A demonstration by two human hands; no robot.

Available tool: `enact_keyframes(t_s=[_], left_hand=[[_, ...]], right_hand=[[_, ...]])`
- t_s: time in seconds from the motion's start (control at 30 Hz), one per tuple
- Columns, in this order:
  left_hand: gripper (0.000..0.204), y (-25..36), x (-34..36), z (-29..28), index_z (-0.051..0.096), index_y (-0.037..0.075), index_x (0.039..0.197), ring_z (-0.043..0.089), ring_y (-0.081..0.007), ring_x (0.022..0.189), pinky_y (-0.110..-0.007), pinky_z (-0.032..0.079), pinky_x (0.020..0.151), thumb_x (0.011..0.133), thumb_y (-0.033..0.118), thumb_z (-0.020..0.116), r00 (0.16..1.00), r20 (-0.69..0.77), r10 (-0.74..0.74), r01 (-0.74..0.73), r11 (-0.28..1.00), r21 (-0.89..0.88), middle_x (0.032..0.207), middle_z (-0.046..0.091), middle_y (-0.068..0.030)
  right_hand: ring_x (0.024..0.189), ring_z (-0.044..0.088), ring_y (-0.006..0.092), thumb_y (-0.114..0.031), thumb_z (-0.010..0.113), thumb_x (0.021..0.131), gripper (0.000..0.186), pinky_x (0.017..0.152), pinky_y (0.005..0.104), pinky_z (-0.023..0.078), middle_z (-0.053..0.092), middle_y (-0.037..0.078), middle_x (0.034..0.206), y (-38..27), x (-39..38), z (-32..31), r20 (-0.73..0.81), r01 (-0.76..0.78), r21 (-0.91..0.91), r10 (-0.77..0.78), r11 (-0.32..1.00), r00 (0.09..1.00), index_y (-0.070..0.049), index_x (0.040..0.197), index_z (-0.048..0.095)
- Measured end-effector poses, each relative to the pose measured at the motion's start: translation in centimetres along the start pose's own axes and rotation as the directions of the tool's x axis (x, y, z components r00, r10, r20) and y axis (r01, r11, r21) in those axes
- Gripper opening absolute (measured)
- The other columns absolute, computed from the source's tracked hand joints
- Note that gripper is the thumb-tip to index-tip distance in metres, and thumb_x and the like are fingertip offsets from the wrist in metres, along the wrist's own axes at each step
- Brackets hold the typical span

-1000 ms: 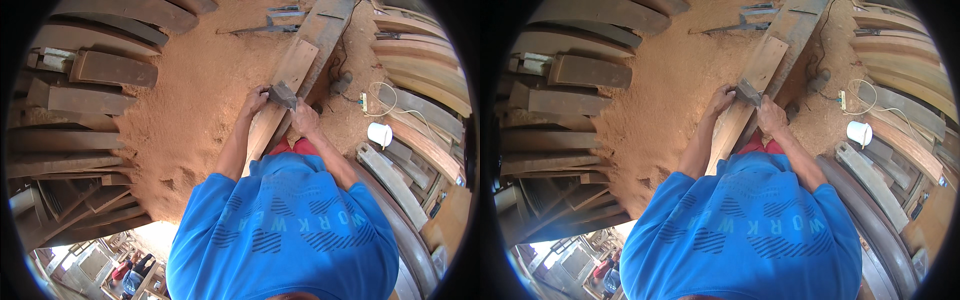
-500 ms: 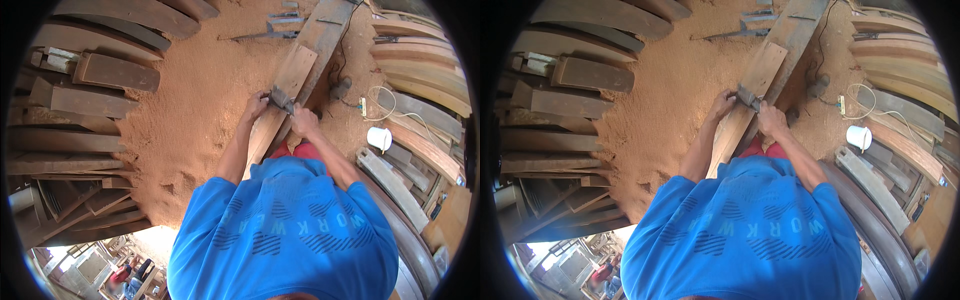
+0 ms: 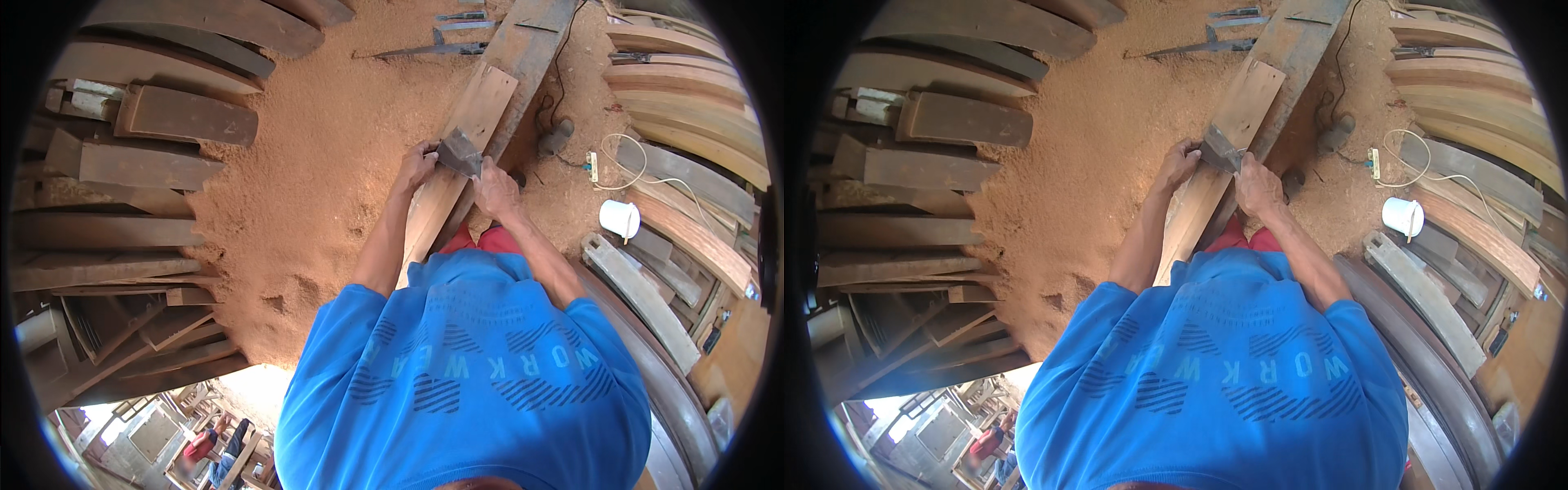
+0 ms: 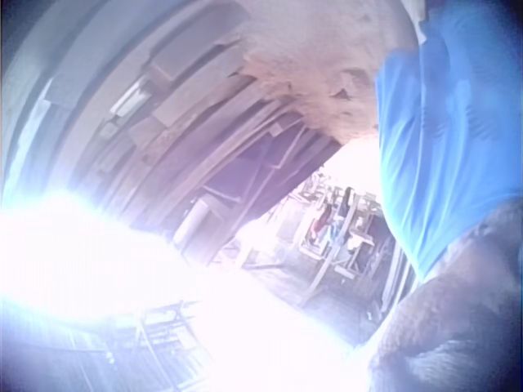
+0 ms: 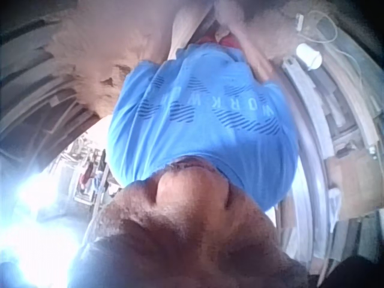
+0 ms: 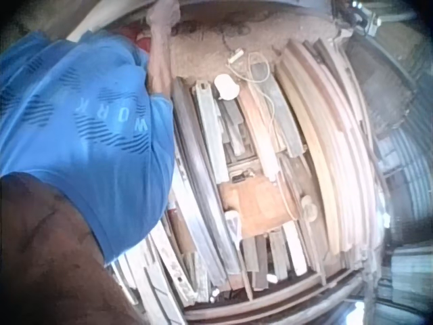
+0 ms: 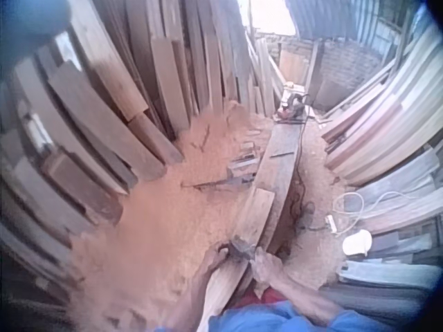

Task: The person uses a chisel and mallet to carve and shape a long wooden plank, then switches to an electric planer to smooth the surface. The person repeatedly strikes the chisel and moves along the plank, generating sawdust.

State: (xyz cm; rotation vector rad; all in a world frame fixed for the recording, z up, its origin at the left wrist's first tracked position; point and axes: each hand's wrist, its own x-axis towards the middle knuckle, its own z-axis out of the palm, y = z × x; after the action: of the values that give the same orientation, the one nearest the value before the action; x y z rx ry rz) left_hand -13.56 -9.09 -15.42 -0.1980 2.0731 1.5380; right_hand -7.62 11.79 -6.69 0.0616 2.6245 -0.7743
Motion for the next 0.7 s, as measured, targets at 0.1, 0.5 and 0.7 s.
enact_keyframes(t_s=[0.1,0.5,0.7], left_hand=[[0.036,1.5,0.1,0.2,0.064,-0.003,0.132,0.066,-0.0252,0.118,-0.037,0.05,0.104,0.099,0.01,0.057,1.0,0.03,0.003,-0.004,0.999,0.041,0.128,0.07,-0.0176],[0.036,-1.5,1.4,0.2,0.063,-0.002,0.134,0.065,-0.0233,0.114,-0.036,0.05,0.101,0.1,0.008,0.056,0.999,0.033,0.028,-0.028,1.0,0.005,0.124,0.07,-0.0154],[0.033,-1.5,1.3,0.5,0.068,0.001,0.129,0.068,-0.0213,0.11,-0.034,0.052,0.099,0.098,0.005,0.058,1.0,0.007,0.026,-0.025,0.999,-0.045,0.119,0.073,-0.0136]], right_hand=[[0.098,0.068,0.0514,-0.018,0.062,0.096,0.029,0.085,0.0601,0.053,0.07,0.033,0.1,2.1,1.1,1.5,0.05,-0.062,-0.075,0.066,0.995,0.997,0.003,0.112,0.051],[0.096,0.069,0.0511,-0.02,0.062,0.097,0.028,0.083,0.0595,0.053,0.07,0.032,0.096,1.9,-0.5,0.7,0.012,0.005,-0.051,-0.005,0.999,1.0,0.002,0.11,0.052],[0.096,0.068,0.0516,-0.021,0.063,0.096,0.031,0.085,0.0598,0.053,0.07,0.033,0.096,2.0,-0.7,1.7,-0.033,0.01,0.02,-0.009,1.0,0.999,0.004,0.112,0.053]])
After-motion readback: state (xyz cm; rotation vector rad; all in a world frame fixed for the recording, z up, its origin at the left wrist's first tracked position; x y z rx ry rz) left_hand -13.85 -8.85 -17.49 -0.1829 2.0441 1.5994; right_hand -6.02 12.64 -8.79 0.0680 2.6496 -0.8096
